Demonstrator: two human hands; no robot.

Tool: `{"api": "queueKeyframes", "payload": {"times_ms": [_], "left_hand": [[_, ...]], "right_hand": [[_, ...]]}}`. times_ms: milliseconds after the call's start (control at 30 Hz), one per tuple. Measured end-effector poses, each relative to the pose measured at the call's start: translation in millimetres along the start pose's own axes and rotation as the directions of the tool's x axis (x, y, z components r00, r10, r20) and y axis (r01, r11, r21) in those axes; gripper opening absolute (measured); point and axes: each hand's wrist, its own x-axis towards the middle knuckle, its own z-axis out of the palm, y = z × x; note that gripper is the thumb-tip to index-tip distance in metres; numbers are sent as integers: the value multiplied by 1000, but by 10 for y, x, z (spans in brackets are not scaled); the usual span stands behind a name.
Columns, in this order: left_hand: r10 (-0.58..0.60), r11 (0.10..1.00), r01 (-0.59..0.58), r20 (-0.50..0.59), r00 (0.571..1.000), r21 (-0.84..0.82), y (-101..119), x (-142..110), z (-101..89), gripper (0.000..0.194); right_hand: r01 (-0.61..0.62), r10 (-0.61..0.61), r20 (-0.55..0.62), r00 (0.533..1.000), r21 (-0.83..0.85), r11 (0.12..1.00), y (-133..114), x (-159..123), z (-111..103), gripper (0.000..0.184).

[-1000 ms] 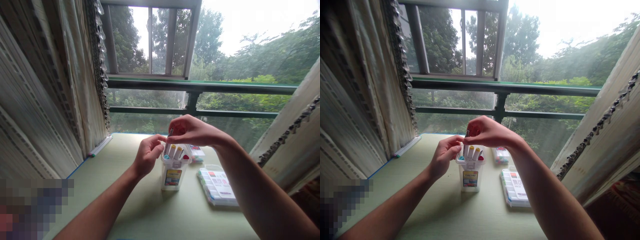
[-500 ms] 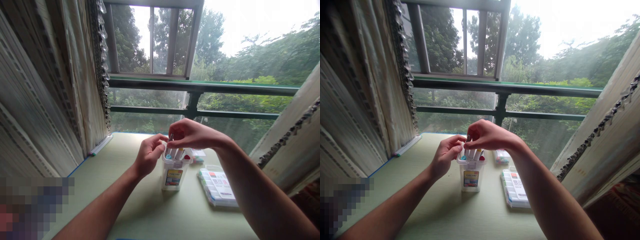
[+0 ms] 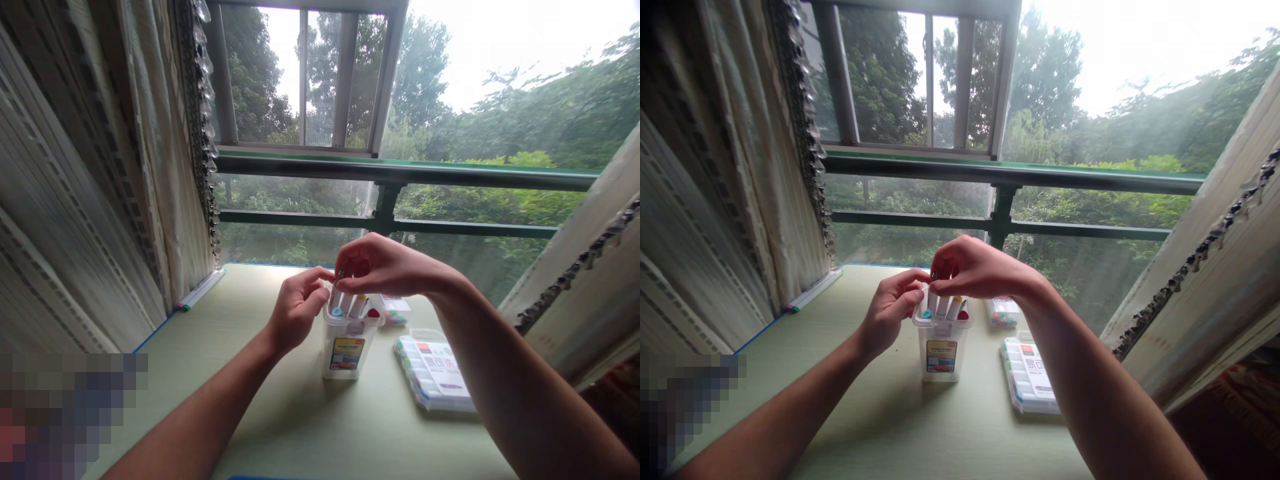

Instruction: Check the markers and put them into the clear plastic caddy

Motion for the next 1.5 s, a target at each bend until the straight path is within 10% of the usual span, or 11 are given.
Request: {"api": "queueKeyframes", "payload": {"times_ms": [1500], "left_hand": [[6, 1000, -6, 11, 1000, 28, 14, -8, 17, 31]], "right_hand": [[18, -14, 26, 1000, -197, 980, -2, 30, 39, 9]]}}
